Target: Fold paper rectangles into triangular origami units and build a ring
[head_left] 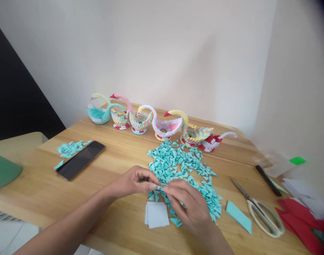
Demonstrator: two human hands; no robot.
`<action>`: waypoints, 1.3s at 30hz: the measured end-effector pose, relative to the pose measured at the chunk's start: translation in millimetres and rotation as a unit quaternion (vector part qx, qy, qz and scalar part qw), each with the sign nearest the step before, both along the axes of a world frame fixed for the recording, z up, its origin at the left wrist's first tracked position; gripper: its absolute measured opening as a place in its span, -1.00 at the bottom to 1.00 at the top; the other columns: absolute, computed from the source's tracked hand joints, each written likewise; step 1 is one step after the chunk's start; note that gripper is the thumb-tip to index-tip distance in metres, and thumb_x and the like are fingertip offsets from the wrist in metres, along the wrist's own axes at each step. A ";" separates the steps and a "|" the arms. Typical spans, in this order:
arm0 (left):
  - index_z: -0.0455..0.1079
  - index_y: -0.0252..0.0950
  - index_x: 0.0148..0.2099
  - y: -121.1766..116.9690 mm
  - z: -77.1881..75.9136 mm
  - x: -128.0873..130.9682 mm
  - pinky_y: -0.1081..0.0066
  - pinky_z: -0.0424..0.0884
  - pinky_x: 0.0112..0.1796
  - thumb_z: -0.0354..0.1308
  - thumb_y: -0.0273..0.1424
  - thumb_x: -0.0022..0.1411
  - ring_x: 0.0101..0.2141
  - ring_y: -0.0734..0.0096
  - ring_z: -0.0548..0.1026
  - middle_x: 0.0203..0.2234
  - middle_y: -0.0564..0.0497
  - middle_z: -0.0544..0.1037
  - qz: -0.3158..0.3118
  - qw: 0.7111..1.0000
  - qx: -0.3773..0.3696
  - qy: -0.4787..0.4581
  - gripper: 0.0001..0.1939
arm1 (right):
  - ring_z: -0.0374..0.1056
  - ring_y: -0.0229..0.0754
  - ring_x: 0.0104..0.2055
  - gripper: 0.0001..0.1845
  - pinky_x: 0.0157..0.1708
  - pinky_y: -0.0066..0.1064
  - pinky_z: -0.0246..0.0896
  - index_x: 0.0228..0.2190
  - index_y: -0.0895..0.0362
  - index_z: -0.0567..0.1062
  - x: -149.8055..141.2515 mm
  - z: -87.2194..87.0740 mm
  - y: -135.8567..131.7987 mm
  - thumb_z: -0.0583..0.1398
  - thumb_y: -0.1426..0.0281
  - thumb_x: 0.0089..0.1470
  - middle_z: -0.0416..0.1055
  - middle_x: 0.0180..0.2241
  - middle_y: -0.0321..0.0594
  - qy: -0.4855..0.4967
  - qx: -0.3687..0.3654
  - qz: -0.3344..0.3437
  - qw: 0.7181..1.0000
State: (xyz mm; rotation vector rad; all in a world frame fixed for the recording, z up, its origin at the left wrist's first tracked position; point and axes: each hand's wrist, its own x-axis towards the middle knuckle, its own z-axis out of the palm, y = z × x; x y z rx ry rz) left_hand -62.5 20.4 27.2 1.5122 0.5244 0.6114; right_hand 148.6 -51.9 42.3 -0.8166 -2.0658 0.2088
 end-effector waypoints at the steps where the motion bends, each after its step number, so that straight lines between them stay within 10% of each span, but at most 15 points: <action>1: 0.51 -0.42 -0.27 -0.3 0.9 0.0 0.54 0.25 -0.42 0.24 -0.18 0.12 -0.49 0.54 0.32 -0.50 0.01 0.48 0.002 1.000 0.009 0.005 -0.65 | 0.40 -0.20 -0.20 -0.56 -0.20 -0.34 0.36 0.00 0.04 0.39 -0.1 -0.9 0.6 0.12 0.63 0.13 0.46 -0.24 -0.17 -0.003 0.017 0.011 1.000; 23: 0.51 -0.40 -0.25 -10.8 15.1 2.3 0.54 0.29 -0.38 0.19 -0.31 0.17 -0.43 0.46 0.41 -0.43 -0.06 0.55 -0.013 0.982 0.182 0.053 -0.77 | 0.45 -0.24 -0.36 -0.83 0.25 0.00 -0.24 -0.42 0.04 0.56 9.0 2.7 17.7 0.27 0.20 0.05 0.53 -0.44 -0.36 0.077 -0.297 0.038 0.951; 39: 0.51 -0.38 -0.28 -11.5 15.5 5.1 0.53 0.27 -0.39 0.19 -0.34 0.16 -0.45 0.47 0.41 -0.47 -0.03 0.52 -0.010 0.974 0.224 0.043 -0.81 | 0.42 -0.24 -0.35 -0.80 0.27 0.05 -0.30 -0.46 0.04 0.54 2.5 13.2 18.7 0.26 0.19 0.06 0.49 -0.44 -0.37 0.034 -0.304 0.062 0.950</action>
